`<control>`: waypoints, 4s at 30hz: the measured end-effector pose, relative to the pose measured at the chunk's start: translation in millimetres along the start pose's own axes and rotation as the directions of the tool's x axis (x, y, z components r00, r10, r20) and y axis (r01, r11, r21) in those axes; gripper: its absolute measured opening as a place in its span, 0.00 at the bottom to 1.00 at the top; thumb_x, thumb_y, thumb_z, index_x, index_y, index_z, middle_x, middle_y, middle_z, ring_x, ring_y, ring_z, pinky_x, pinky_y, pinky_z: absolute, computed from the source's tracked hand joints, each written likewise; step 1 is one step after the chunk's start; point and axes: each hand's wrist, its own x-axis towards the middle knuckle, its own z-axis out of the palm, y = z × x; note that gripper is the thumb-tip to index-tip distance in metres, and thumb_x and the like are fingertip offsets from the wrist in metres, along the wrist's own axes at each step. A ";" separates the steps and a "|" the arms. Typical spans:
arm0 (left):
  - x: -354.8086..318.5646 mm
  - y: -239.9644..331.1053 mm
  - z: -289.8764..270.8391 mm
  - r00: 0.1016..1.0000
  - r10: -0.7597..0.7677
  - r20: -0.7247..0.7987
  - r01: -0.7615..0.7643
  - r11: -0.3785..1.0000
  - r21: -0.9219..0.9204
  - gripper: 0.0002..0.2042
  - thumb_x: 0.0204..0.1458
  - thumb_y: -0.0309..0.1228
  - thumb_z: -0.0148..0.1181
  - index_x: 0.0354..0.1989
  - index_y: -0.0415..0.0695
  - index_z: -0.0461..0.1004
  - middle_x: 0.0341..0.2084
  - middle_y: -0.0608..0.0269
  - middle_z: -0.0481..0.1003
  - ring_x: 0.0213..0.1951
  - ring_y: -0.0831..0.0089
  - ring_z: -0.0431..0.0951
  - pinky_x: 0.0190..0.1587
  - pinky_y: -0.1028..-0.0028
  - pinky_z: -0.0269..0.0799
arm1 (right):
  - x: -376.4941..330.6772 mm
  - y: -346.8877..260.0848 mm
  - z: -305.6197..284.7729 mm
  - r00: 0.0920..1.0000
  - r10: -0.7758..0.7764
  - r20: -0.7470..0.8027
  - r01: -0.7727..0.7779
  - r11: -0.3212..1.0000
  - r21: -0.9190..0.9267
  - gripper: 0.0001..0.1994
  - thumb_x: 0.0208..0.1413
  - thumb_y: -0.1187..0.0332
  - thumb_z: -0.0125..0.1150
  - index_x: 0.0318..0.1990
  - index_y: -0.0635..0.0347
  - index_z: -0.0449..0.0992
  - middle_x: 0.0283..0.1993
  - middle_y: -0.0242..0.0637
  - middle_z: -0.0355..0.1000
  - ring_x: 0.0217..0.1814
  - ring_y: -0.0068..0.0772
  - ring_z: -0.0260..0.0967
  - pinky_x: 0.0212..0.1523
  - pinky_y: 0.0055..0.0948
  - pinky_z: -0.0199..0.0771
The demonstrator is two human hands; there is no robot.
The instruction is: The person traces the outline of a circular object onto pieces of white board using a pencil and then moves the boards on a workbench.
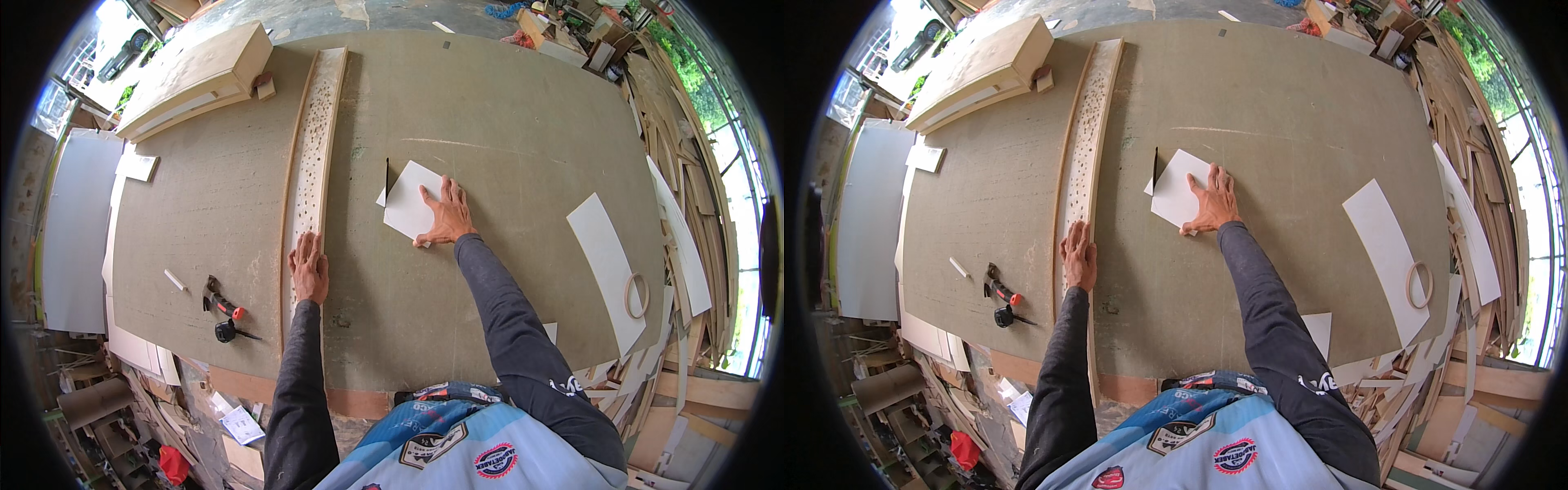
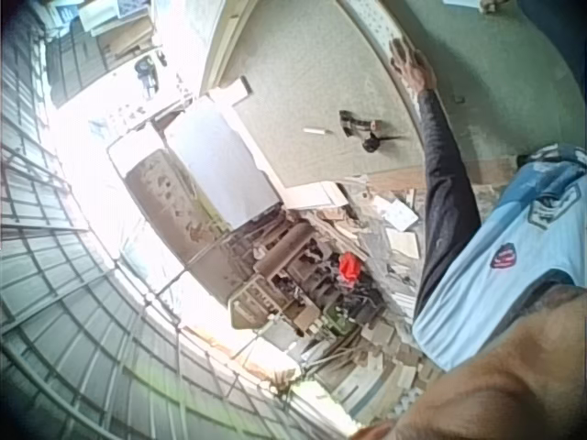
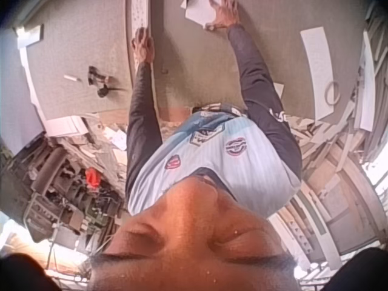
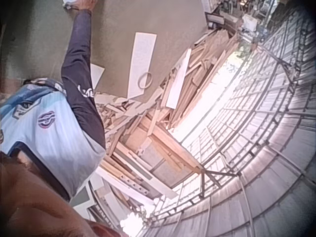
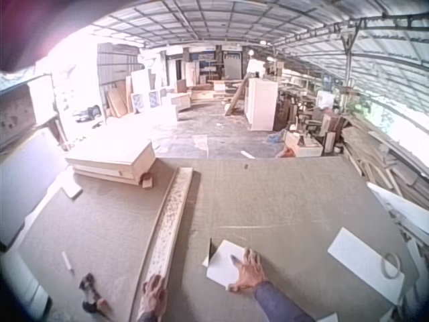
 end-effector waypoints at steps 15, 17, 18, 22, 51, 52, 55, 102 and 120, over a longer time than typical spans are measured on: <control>0.0 1.1 -0.7 1.000 0.012 -0.018 -0.012 1.000 -0.008 0.26 0.66 0.33 0.51 0.74 0.52 0.65 0.74 0.56 0.61 0.77 0.61 0.53 0.76 0.56 0.44 | -2.3 -3.9 -3.1 1.000 0.011 -0.002 -0.011 1.000 0.011 0.68 0.22 0.41 0.83 0.79 0.42 0.54 0.81 0.67 0.34 0.84 0.70 0.33 0.81 0.58 0.39; 0.0 0.5 -0.4 1.000 0.016 -0.021 -0.016 1.000 -0.012 0.26 0.66 0.32 0.51 0.74 0.52 0.65 0.74 0.57 0.61 0.77 0.61 0.53 0.76 0.56 0.44 | -2.3 -3.9 -2.9 1.000 0.014 0.004 -0.014 1.000 0.011 0.68 0.23 0.41 0.82 0.79 0.42 0.54 0.81 0.67 0.34 0.84 0.70 0.33 0.81 0.58 0.39; 0.2 0.1 0.0 1.000 0.015 -0.019 -0.015 1.000 -0.010 0.26 0.66 0.32 0.51 0.74 0.52 0.65 0.74 0.57 0.61 0.77 0.61 0.53 0.76 0.56 0.44 | -2.1 -3.9 -2.5 1.000 0.014 0.005 -0.015 1.000 0.011 0.68 0.23 0.41 0.82 0.79 0.42 0.54 0.81 0.67 0.34 0.84 0.70 0.33 0.81 0.59 0.39; 0.5 -0.6 0.4 1.000 0.009 -0.010 -0.010 1.000 -0.008 0.26 0.66 0.32 0.51 0.74 0.52 0.65 0.74 0.57 0.61 0.77 0.61 0.53 0.76 0.57 0.43 | -1.9 -4.4 -1.6 1.000 0.019 0.008 -0.019 1.000 0.009 0.68 0.23 0.41 0.82 0.79 0.42 0.53 0.81 0.68 0.33 0.84 0.70 0.32 0.80 0.59 0.39; -0.4 -4.1 4.6 1.000 0.009 -0.015 -0.009 1.000 0.006 0.26 0.66 0.32 0.51 0.74 0.53 0.64 0.75 0.57 0.60 0.77 0.62 0.53 0.76 0.57 0.43 | -0.8 -5.4 7.7 0.999 0.042 -0.033 -0.042 0.999 0.002 0.69 0.22 0.38 0.80 0.79 0.42 0.53 0.80 0.70 0.35 0.83 0.73 0.32 0.79 0.65 0.39; -0.5 -4.3 4.4 1.000 0.009 -0.013 -0.009 1.000 0.011 0.26 0.66 0.32 0.51 0.74 0.53 0.64 0.75 0.57 0.60 0.77 0.62 0.53 0.76 0.57 0.43 | -0.9 -5.7 7.2 0.998 0.044 -0.033 -0.044 0.999 0.003 0.69 0.22 0.38 0.80 0.79 0.42 0.53 0.80 0.70 0.35 0.83 0.73 0.32 0.79 0.65 0.39; -0.7 -2.8 3.4 1.000 0.008 -0.011 -0.008 1.000 0.013 0.26 0.67 0.33 0.51 0.74 0.54 0.64 0.75 0.57 0.60 0.77 0.62 0.53 0.76 0.57 0.44 | -1.2 -6.2 6.6 0.998 0.050 -0.034 -0.050 0.999 0.005 0.69 0.22 0.38 0.81 0.79 0.42 0.53 0.80 0.70 0.35 0.83 0.73 0.31 0.79 0.65 0.39; -0.3 0.0 -0.4 1.000 0.010 -0.004 -0.010 1.000 -0.004 0.25 0.68 0.35 0.49 0.75 0.53 0.63 0.74 0.55 0.61 0.77 0.60 0.54 0.76 0.56 0.44 | -2.6 -12.5 3.2 0.995 0.091 -0.048 -0.090 0.996 0.020 0.68 0.24 0.38 0.82 0.79 0.45 0.54 0.81 0.70 0.33 0.83 0.73 0.32 0.79 0.63 0.39; -1.9 -2.9 5.0 1.000 0.012 -0.026 -0.012 1.000 0.004 0.27 0.65 0.31 0.53 0.74 0.54 0.64 0.74 0.56 0.62 0.77 0.61 0.54 0.75 0.57 0.44 | 7.2 -12.6 -3.3 0.993 0.110 -0.049 -0.109 0.994 0.023 0.68 0.26 0.37 0.81 0.79 0.45 0.53 0.81 0.69 0.33 0.83 0.74 0.32 0.79 0.63 0.39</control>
